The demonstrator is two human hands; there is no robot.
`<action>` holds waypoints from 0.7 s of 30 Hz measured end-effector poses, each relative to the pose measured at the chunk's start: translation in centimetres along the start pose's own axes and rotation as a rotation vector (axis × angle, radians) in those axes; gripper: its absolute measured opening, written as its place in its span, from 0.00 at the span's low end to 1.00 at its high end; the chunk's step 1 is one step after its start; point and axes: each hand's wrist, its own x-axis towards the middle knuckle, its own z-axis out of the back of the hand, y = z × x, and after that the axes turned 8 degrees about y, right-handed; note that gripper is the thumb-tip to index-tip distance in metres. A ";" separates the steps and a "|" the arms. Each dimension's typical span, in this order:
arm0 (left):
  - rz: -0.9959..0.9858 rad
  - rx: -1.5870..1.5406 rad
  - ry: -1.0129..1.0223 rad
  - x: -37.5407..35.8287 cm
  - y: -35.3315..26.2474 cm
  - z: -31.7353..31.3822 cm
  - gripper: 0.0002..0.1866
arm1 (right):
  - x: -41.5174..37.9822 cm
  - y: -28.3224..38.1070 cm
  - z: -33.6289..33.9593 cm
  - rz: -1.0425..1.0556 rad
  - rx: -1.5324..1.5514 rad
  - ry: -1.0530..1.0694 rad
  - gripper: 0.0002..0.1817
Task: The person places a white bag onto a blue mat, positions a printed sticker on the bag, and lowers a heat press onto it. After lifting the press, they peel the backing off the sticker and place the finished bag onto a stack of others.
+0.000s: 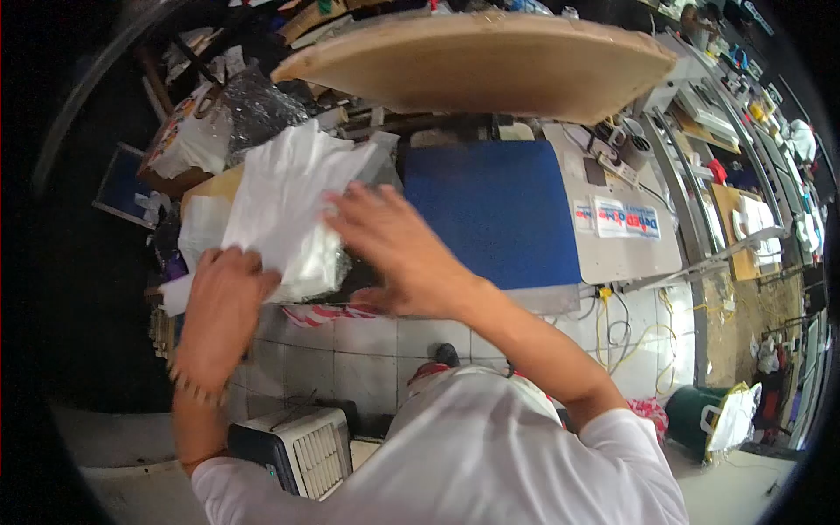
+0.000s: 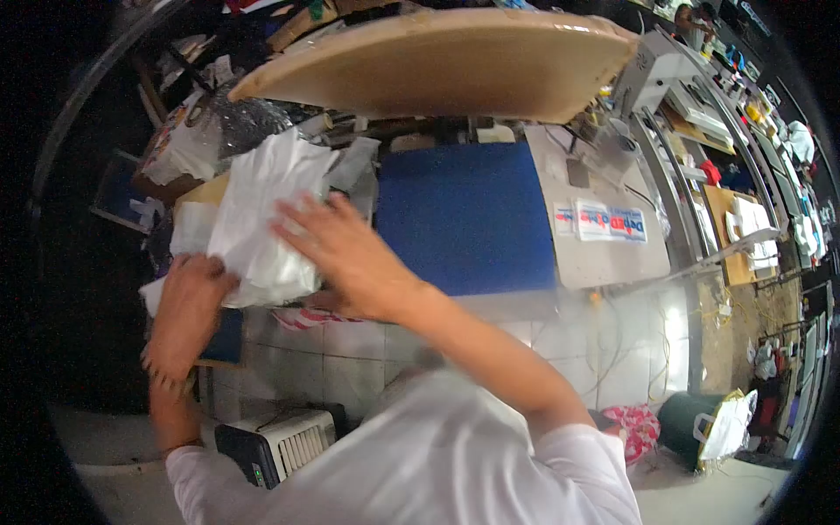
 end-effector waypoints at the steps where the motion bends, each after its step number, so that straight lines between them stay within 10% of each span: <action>1: -0.069 -0.030 0.059 -1.7 -1.1 2.4 0.14 | -0.7 0.3 0.0 -0.026 0.005 0.016 0.60; 9: -0.323 -0.059 -0.141 5.3 -5.1 6.5 0.08 | -13.8 0.4 0.1 -0.315 1.056 0.508 0.18; 15: -0.514 -0.279 0.071 24.1 -13.4 -1.8 0.05 | -29.1 0.3 -4.5 -1.088 1.646 0.017 0.36; 18: -0.499 -0.253 -0.007 32.2 -18.8 -5.4 0.07 | -33.8 0.3 -6.2 -1.079 1.877 -0.107 0.39; 21: -0.524 -0.434 -0.738 37.0 -22.0 -10.3 0.09 | -34.2 -1.6 -7.0 -1.368 1.450 0.008 0.29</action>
